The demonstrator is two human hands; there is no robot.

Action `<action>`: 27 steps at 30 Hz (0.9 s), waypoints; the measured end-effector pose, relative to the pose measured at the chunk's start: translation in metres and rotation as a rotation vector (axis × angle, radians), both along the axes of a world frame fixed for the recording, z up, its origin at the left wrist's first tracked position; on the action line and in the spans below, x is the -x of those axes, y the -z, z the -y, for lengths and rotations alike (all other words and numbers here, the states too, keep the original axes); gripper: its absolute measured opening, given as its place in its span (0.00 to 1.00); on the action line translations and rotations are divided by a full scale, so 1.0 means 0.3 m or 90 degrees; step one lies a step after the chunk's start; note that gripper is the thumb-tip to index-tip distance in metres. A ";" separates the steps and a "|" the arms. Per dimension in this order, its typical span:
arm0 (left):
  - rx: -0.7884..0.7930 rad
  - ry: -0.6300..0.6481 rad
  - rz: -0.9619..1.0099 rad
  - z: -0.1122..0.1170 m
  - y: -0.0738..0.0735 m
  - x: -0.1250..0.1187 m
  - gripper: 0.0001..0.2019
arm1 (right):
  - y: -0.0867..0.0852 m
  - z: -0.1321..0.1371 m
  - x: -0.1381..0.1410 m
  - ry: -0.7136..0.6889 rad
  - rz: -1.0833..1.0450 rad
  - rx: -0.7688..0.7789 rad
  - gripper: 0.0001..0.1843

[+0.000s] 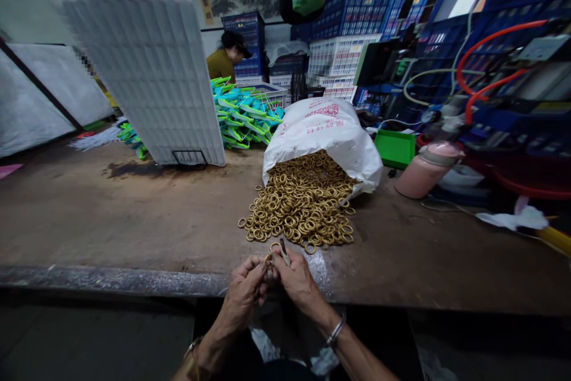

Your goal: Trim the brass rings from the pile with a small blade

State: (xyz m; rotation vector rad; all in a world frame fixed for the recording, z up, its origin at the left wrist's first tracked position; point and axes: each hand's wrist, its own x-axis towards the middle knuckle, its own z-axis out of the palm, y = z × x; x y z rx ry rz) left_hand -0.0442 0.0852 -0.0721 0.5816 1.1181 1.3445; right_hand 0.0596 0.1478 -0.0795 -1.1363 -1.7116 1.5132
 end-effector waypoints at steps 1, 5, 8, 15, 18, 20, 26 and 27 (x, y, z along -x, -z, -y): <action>0.002 -0.001 -0.018 0.000 -0.002 0.001 0.16 | -0.005 0.000 -0.001 -0.008 0.000 -0.006 0.12; -0.035 -0.026 -0.161 0.002 0.001 0.011 0.13 | -0.027 -0.001 -0.004 -0.038 0.058 -0.081 0.15; -0.118 -0.040 -0.258 0.008 0.011 0.018 0.10 | -0.025 -0.003 -0.001 -0.044 0.116 -0.114 0.16; -0.106 -0.026 -0.247 0.009 0.023 0.018 0.11 | 0.008 -0.008 0.006 -0.024 0.083 -0.079 0.17; -0.041 0.000 -0.161 0.003 0.017 0.015 0.14 | 0.014 -0.010 0.006 -0.018 0.072 -0.073 0.18; 0.010 0.024 -0.107 0.002 0.012 0.014 0.16 | 0.022 -0.011 0.005 -0.016 0.074 -0.075 0.18; 0.019 0.053 0.030 0.003 0.012 0.014 0.18 | 0.056 -0.016 0.004 0.002 0.068 -0.049 0.19; 0.015 0.056 0.036 0.003 0.015 0.014 0.18 | 0.058 -0.016 0.005 0.002 0.070 -0.047 0.19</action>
